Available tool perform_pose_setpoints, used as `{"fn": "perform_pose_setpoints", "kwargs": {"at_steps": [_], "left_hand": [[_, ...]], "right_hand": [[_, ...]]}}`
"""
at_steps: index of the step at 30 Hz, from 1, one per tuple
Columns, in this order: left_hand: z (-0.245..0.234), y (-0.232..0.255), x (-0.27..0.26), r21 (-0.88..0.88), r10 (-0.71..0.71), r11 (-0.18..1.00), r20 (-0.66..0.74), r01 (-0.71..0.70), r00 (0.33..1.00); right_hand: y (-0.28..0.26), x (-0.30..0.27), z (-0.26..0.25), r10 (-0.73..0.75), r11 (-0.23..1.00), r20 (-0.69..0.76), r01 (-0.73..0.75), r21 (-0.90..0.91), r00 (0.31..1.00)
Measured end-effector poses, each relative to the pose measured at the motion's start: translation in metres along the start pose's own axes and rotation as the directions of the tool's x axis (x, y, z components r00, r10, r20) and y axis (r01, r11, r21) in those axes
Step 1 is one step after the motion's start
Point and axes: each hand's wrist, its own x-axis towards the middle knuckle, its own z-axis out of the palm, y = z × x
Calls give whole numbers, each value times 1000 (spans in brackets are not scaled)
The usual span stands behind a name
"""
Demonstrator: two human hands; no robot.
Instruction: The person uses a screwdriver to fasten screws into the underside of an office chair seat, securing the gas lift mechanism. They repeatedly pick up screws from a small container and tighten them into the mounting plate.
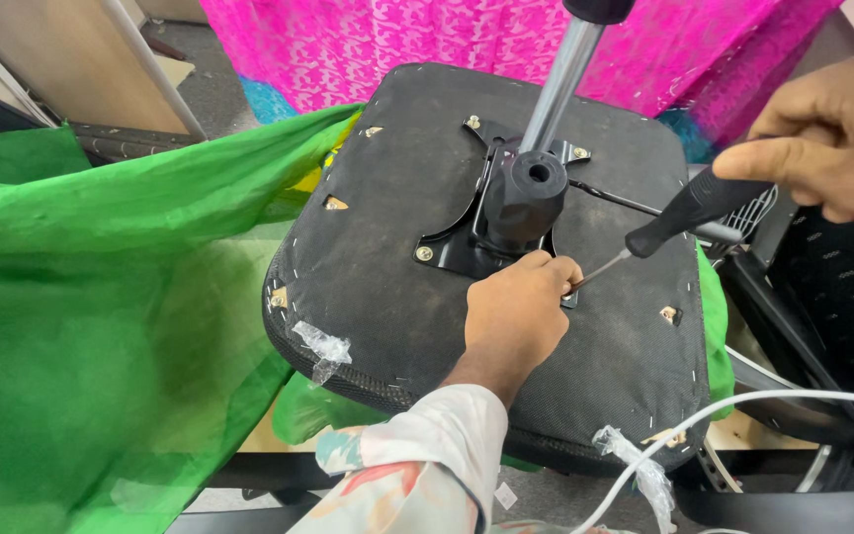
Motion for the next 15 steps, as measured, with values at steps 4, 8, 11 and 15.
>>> {"fn": "perform_pose_setpoints", "kwargs": {"at_steps": [4,8,11,15], "left_hand": [[4,-1,-2,11,106,994,-88,-106,990],[9,2,0,69,132,990,-101,-125,986],[12,3,-1,106,132,987,-85,-122,988],[12,1,-1,65,103,993,-61,-99,993]], "right_hand": [[-36,-17,-9,147,976,15,-142,-162,989],[-35,-10,-13,103,986,82,-91,-139,991],[-9,3,-12,-602,797,-198,597,-90,774],[25,15,12,-672,730,-190,683,-8,716]]}}
